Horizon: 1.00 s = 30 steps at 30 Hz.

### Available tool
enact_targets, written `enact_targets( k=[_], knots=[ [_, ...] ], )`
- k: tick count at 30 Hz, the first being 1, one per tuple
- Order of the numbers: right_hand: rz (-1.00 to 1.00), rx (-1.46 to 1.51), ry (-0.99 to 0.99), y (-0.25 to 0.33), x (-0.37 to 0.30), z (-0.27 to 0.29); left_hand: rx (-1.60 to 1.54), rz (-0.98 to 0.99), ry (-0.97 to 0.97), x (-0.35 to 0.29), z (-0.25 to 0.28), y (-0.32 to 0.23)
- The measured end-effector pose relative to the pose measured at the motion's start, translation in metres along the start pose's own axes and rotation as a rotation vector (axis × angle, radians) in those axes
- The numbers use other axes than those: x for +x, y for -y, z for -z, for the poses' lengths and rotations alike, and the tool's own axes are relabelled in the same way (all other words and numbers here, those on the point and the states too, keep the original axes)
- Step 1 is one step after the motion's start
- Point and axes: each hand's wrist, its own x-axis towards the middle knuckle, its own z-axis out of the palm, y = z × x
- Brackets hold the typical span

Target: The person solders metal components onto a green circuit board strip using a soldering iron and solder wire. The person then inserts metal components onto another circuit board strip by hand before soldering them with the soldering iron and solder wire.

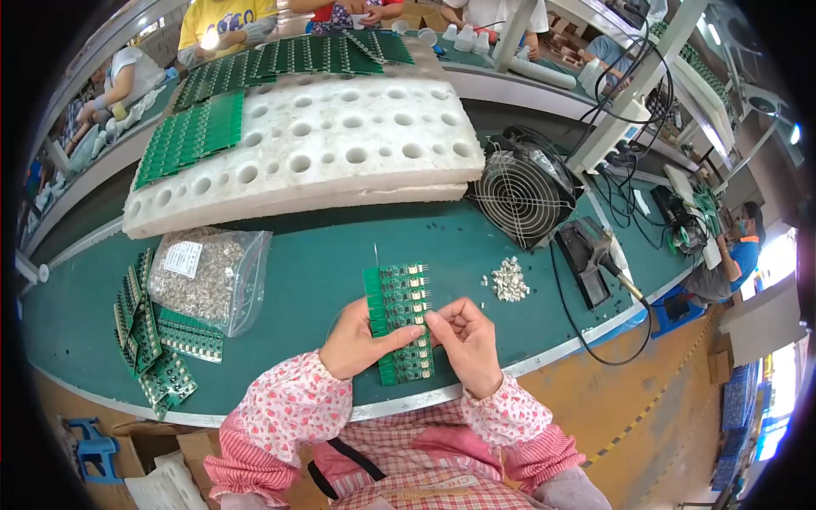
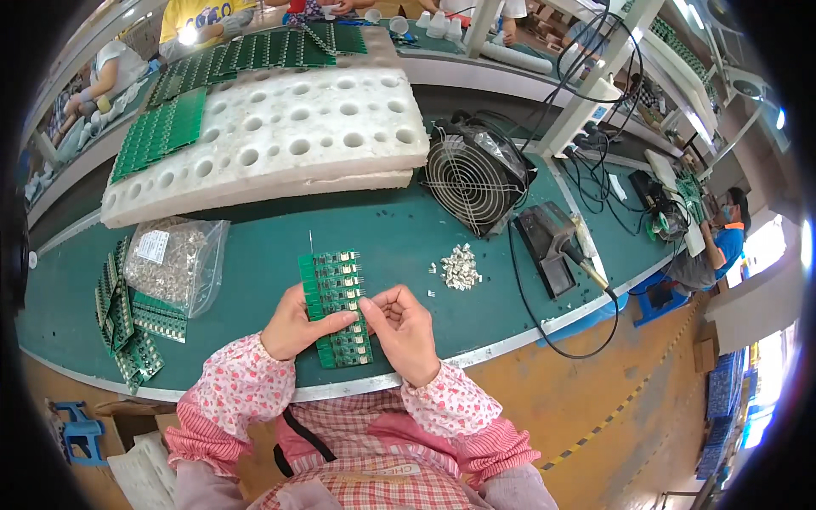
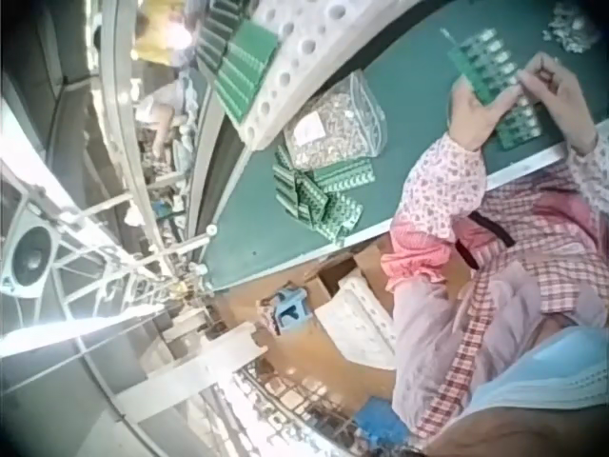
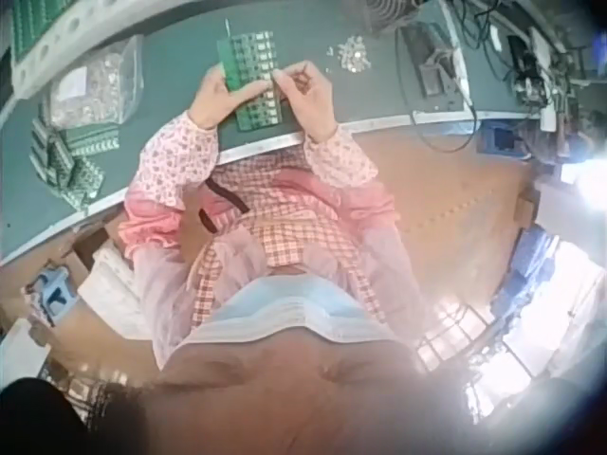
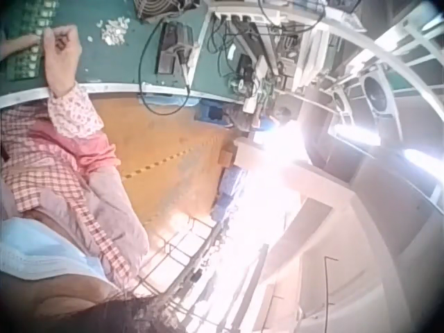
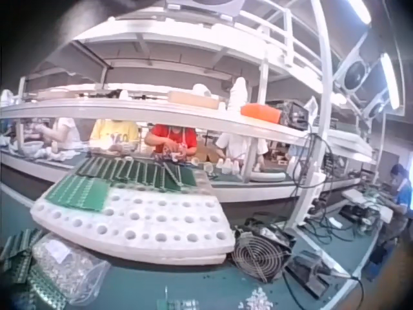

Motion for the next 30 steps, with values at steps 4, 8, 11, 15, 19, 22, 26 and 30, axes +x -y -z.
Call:
enact_targets(
  k=[4,8,11,15,19,22,26,30],
  knots=[
    [-0.001,0.011,0.022,-0.001,0.000,0.003,0.021,-0.007,0.008,0.001,-0.001,0.002],
    [-0.071,-0.010,0.003,0.008,0.002,0.010,-0.096,0.066,-0.044,0.001,-0.004,0.001],
    [0.312,-0.656,-0.229,0.020,0.010,0.032,-0.199,0.125,-0.114,0.000,-0.003,-0.004],
    [0.467,-0.896,-0.310,0.019,0.016,0.070,-0.325,0.194,-0.156,0.003,0.001,-0.004],
    [0.649,-1.198,-0.200,0.016,0.014,0.077,-0.384,0.212,-0.171,0.003,0.003,-0.003],
    [0.728,-1.295,-0.164,0.012,0.014,0.077,-0.445,0.231,-0.214,0.004,0.002,-0.004],
    [0.744,-1.270,-0.135,0.012,0.016,0.069,-0.497,0.227,-0.211,0.004,0.003,-0.004],
    [0.682,-1.076,-0.033,0.010,0.018,0.055,-0.480,0.202,-0.234,0.003,0.002,-0.003]
  ],
)
